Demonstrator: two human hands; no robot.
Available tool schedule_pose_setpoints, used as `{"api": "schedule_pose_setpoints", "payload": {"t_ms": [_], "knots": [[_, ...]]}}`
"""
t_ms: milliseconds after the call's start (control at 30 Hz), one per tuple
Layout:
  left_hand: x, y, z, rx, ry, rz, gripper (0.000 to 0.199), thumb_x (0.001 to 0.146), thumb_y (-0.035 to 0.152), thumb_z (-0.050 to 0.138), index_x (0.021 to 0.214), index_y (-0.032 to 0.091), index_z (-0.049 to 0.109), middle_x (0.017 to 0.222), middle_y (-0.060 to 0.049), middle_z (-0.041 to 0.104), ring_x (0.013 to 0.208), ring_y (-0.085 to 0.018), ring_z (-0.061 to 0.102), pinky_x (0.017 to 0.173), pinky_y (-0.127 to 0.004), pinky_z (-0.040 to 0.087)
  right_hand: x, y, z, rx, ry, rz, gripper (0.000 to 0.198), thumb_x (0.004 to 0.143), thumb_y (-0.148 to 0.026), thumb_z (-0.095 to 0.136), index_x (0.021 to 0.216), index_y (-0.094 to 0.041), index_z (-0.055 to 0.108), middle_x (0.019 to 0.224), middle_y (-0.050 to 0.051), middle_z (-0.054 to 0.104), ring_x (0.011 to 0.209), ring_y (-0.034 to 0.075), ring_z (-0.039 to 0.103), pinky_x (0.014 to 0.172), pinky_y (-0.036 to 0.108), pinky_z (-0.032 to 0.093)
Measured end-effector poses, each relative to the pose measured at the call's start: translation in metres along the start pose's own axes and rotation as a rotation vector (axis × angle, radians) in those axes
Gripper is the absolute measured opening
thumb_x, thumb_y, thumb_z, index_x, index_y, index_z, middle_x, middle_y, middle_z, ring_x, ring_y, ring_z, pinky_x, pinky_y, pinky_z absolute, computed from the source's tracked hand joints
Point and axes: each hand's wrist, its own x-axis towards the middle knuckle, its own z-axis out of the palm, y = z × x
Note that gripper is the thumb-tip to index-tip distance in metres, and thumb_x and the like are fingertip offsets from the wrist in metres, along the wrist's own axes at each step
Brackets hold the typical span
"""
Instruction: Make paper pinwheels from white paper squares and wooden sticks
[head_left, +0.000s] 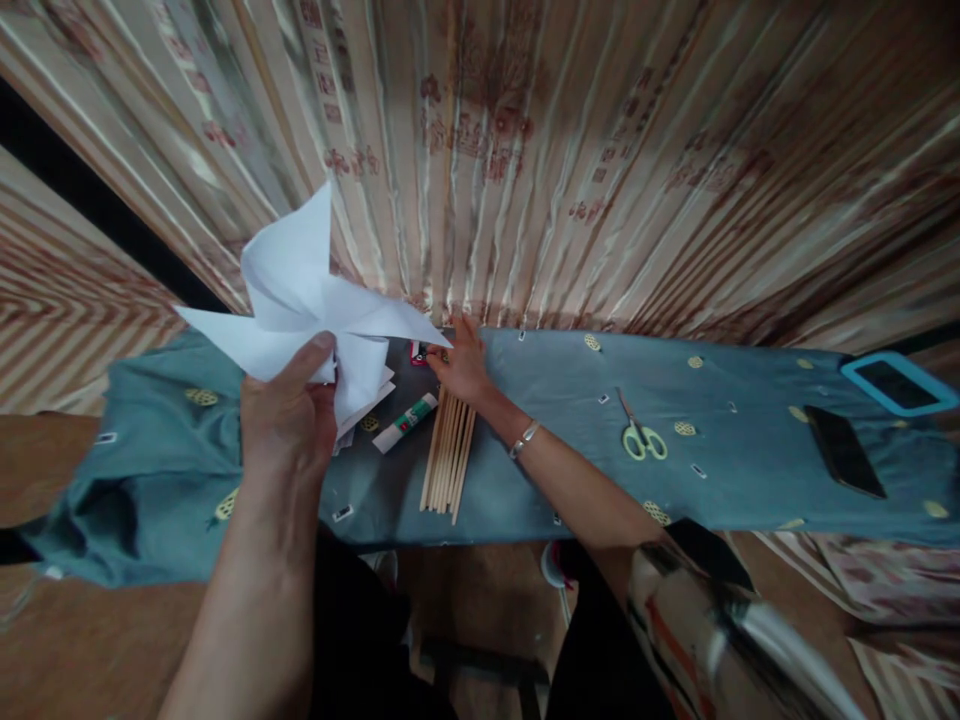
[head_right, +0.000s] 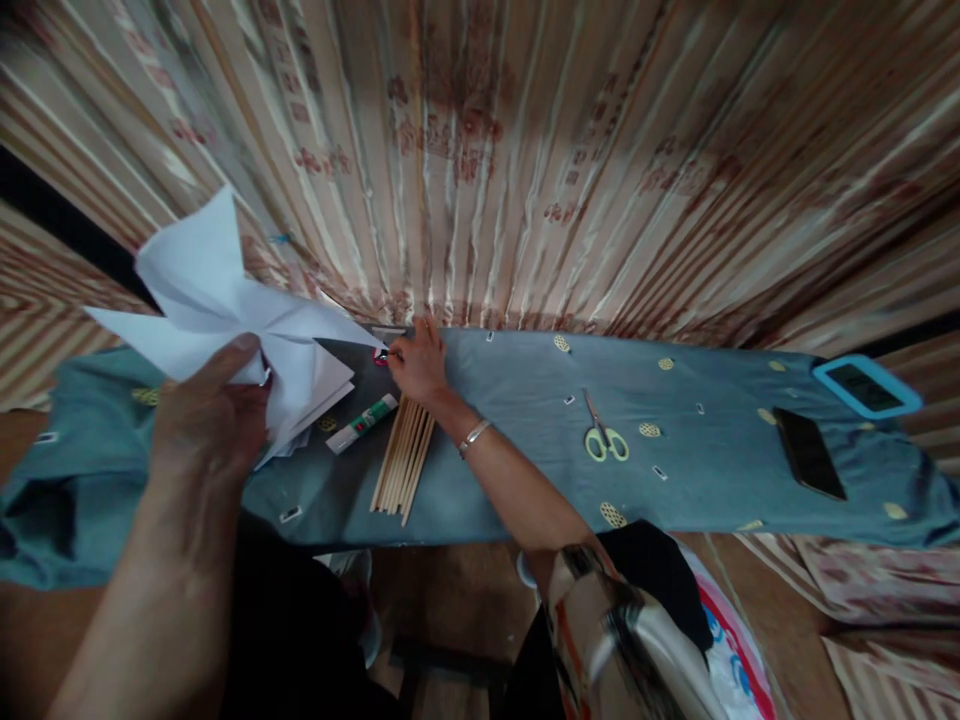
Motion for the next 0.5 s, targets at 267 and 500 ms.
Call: {"api": "schedule_pose_setpoints", "payload": {"t_ms": [267,500], "knots": [[0.009,-0.002,-0.008,-0.021,0.039,0.029,0.030,0.050,-0.001,0.073,0.076,0.012,0.071,0.086,-0.003,0.078,0.091,-0.021,0.071,0.092,-0.036,0.057,0.011,0.001,0.021,-0.016,-0.028,0.012,0.008,0.082,-0.023,0.067,0.084,-0.019,0.073,0.150,0.010,0.044,0.148,0.034,0.022,0.115,0.054,0.024],[0.007,-0.002,-0.008,-0.017,0.006,0.024,0.026,0.048,0.002,0.076,0.070,0.013,0.069,0.086,-0.003,0.077,0.093,-0.023,0.072,0.099,-0.045,0.054,0.014,0.001,0.026,-0.021,-0.043,0.049,0.008,0.081,-0.023,0.066,0.084,-0.019,0.073,0.149,0.009,0.046,0.147,0.034,0.024,0.114,0.052,0.028]]}}
